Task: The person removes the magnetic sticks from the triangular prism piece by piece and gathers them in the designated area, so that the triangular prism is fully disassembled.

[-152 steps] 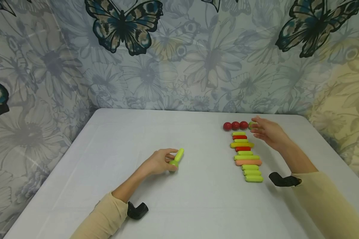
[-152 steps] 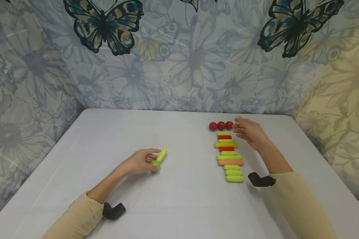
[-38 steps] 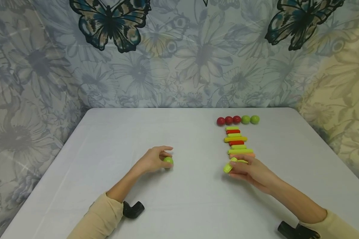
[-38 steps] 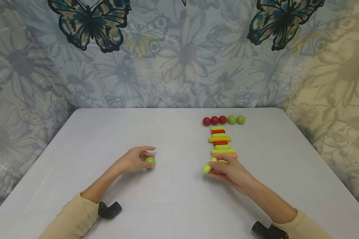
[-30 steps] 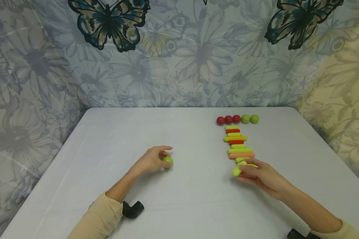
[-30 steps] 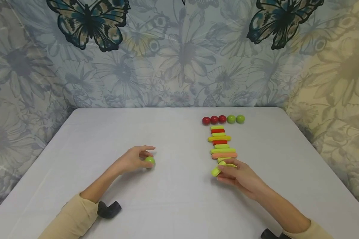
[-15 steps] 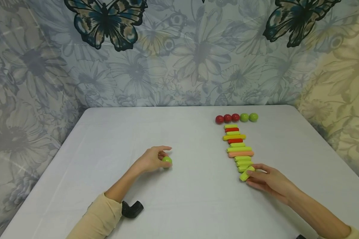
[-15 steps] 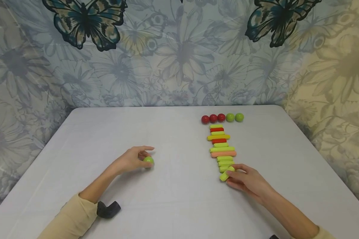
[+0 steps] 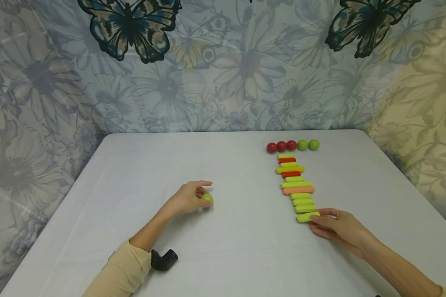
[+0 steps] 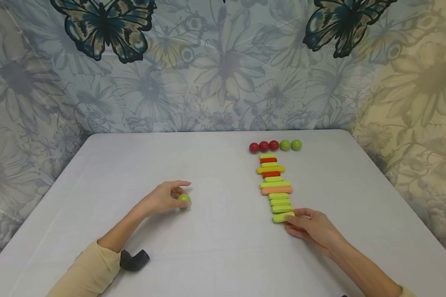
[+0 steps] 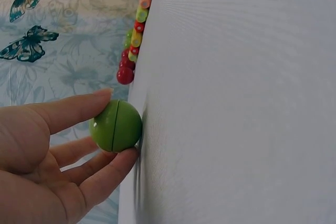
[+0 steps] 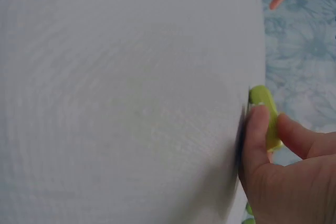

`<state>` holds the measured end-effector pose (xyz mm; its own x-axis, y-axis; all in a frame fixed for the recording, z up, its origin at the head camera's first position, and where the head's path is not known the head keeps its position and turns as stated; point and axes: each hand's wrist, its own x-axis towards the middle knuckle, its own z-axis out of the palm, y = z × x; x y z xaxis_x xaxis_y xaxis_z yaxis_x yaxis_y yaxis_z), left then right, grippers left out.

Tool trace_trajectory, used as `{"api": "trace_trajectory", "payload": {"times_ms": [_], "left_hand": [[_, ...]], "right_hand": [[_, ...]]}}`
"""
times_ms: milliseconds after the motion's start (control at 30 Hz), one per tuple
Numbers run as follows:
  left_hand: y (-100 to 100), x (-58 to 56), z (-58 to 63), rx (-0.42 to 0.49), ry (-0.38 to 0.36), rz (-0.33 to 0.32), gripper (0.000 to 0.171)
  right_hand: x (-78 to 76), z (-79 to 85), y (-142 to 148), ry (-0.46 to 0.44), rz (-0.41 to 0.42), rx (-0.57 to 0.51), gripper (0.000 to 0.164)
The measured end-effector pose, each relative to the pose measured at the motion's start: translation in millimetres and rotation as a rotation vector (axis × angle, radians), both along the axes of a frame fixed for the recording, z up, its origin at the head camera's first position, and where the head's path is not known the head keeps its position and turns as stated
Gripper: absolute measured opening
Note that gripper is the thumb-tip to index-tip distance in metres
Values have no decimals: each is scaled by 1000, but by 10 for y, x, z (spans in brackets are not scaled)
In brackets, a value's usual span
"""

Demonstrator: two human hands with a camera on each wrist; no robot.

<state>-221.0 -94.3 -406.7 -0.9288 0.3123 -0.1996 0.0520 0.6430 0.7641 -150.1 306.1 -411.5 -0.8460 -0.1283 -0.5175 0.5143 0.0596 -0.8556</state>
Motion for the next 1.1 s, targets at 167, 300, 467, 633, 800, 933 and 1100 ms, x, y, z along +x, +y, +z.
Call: {"api": "trace_trajectory", "payload": {"times_ms": [167,300,467,633,800,933,1100], "left_hand": [[5,3,5,-4,2,2,58],[13,8,20,-6,0,8,58],[18,18,41,-4,2,16,58],[63,59,59,18,30,-15,56],[119,50,128,28,51,-48,56],[192,-78,181,0,71,-96,57],[342,-344,198,26,56,-134,56]], "right_hand": [[9,-9,6,6,2,76,59],[-2,-9,11,-5,-25,74,59],[-13,-15,-7,-2,-46,75,66],[22,-1,-17,-14,-86,58,81],[65,30,-26,-23,-90,76,65],[99,25,-15,-62,-18,76,47],[105,21,-6,-104,78,22,50]]}}
